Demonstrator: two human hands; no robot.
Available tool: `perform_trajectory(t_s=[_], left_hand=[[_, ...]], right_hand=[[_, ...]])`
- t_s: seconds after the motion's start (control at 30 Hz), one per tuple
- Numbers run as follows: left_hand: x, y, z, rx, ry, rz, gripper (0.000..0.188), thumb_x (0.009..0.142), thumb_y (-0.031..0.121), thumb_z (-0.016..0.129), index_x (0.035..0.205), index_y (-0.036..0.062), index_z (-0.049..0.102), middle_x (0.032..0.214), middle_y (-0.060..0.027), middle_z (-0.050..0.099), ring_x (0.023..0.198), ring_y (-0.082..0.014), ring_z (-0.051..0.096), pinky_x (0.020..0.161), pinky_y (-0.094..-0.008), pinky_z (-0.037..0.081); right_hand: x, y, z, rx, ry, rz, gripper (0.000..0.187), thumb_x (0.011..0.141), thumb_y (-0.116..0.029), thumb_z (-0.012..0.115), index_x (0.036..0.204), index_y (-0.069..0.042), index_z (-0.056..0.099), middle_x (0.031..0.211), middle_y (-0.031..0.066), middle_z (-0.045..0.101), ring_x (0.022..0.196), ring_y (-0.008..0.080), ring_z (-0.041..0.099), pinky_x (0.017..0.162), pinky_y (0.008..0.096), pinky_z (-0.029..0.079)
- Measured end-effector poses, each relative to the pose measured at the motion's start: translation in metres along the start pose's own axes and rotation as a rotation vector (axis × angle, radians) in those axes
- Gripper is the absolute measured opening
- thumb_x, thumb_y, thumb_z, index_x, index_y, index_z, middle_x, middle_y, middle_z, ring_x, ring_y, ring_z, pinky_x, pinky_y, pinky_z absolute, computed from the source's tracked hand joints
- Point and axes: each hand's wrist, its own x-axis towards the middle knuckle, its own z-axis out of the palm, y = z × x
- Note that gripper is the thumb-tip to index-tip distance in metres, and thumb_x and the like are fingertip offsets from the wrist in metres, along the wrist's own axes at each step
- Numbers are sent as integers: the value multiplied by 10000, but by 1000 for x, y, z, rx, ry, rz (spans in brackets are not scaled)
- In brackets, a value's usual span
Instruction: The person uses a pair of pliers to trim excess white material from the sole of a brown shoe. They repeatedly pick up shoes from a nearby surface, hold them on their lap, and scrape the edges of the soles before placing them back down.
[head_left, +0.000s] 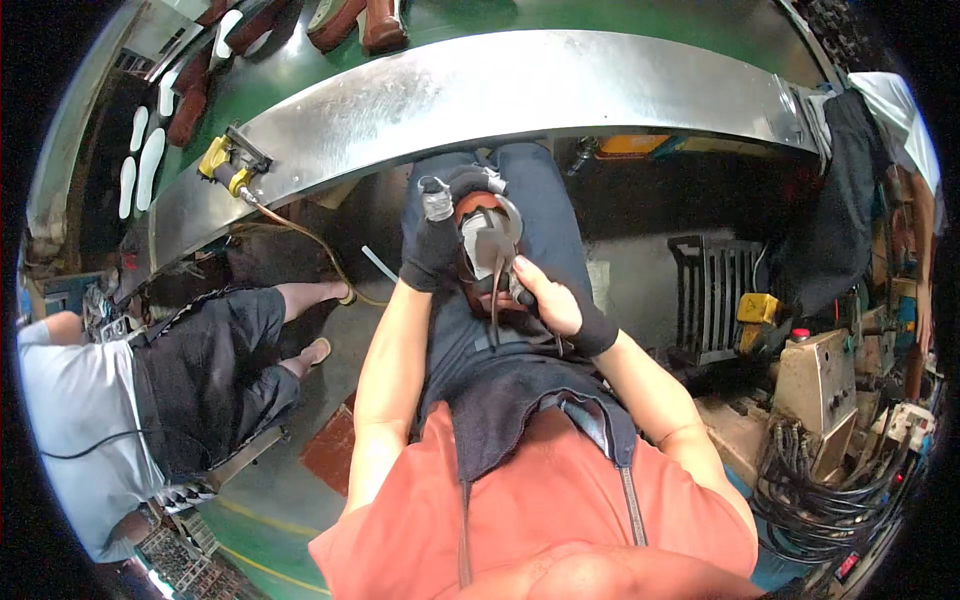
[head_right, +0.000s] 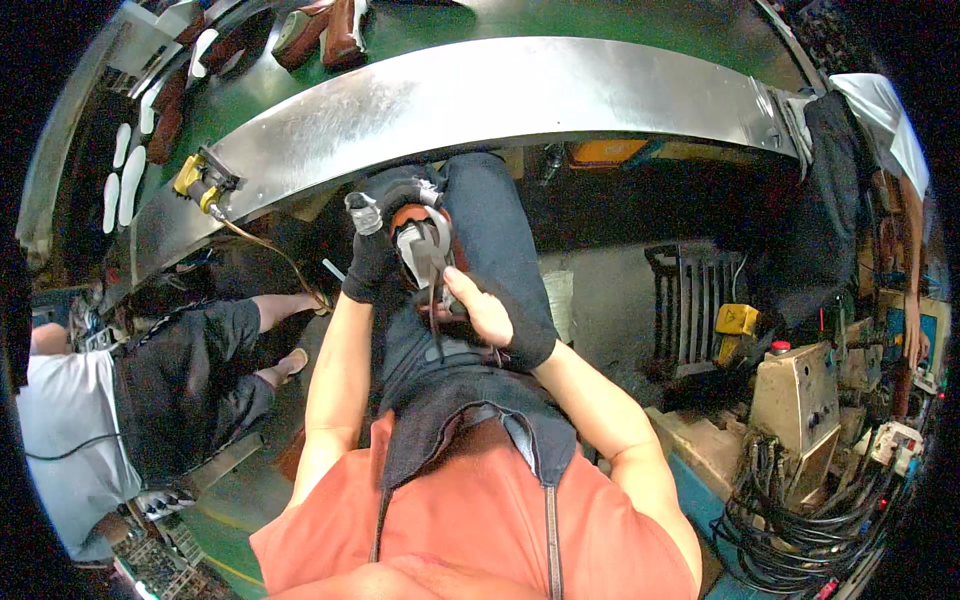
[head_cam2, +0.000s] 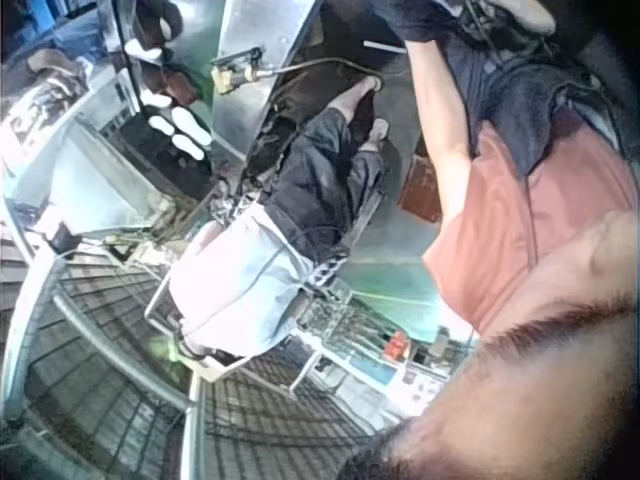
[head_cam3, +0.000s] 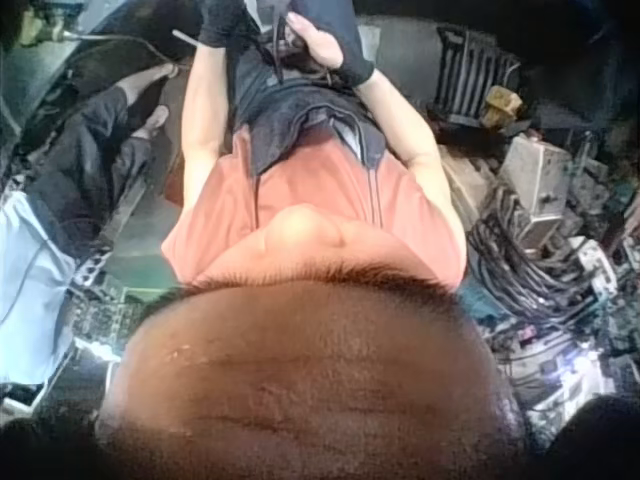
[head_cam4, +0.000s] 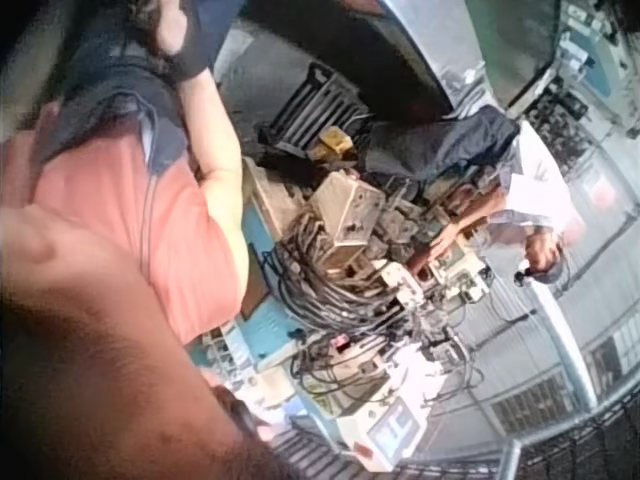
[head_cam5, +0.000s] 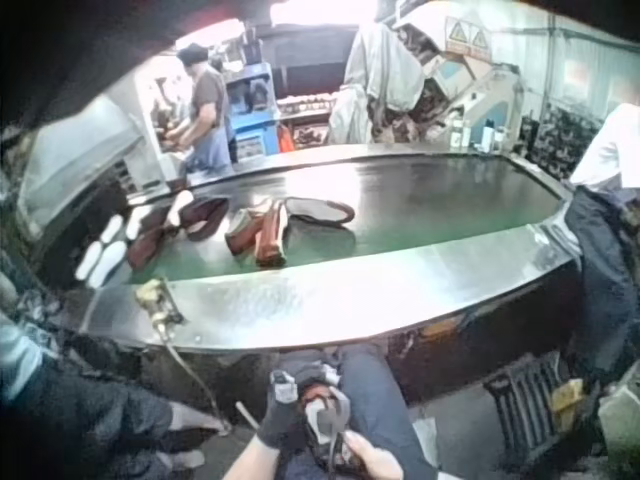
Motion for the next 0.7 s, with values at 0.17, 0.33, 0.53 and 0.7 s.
perform_trajectory(t_s=[0.17, 0.33, 0.53, 0.7], left_hand=[[-4, -7, -5, 23, -37, 45, 650, 908, 563, 341, 837, 16, 685, 967, -116, 667, 1028, -272, 593, 973, -407, 404], [-35, 20, -15, -60, -52, 51, 589, 900, 533, 396, 835, 20, 677, 960, -134, 667, 1087, -300, 565, 1011, -432, 370], [-114, 40, -3, -166, -36, -368, 266, 896, 212, 535, 1106, 59, 597, 1237, -143, 531, 1194, -279, 497, 1019, -412, 379], [-122, 34, 9, -203, 25, -623, 284, 868, 156, 537, 1131, 65, 594, 1211, -126, 554, 1193, -281, 502, 1032, -410, 357]], right_hand=[[-7, 11, 3, -512, 109, 1, 447, 1007, -406, 311, 866, -40, 524, 693, 49, 541, 581, 160, 502, 567, 298, 435], [-13, 33, 12, -853, 43, -402, 284, 981, -256, 386, 987, -16, 538, 785, 151, 528, 662, 292, 499, 622, 380, 416], [-70, 88, -64, -1249, -325, -591, 404, 777, -287, 674, 1069, -23, 581, 1078, 153, 588, 963, 331, 586, 804, 405, 474], [-75, 87, -80, -1097, -347, -541, 490, 671, -346, 733, 1031, -34, 620, 1112, 141, 583, 1003, 334, 582, 850, 415, 467]])
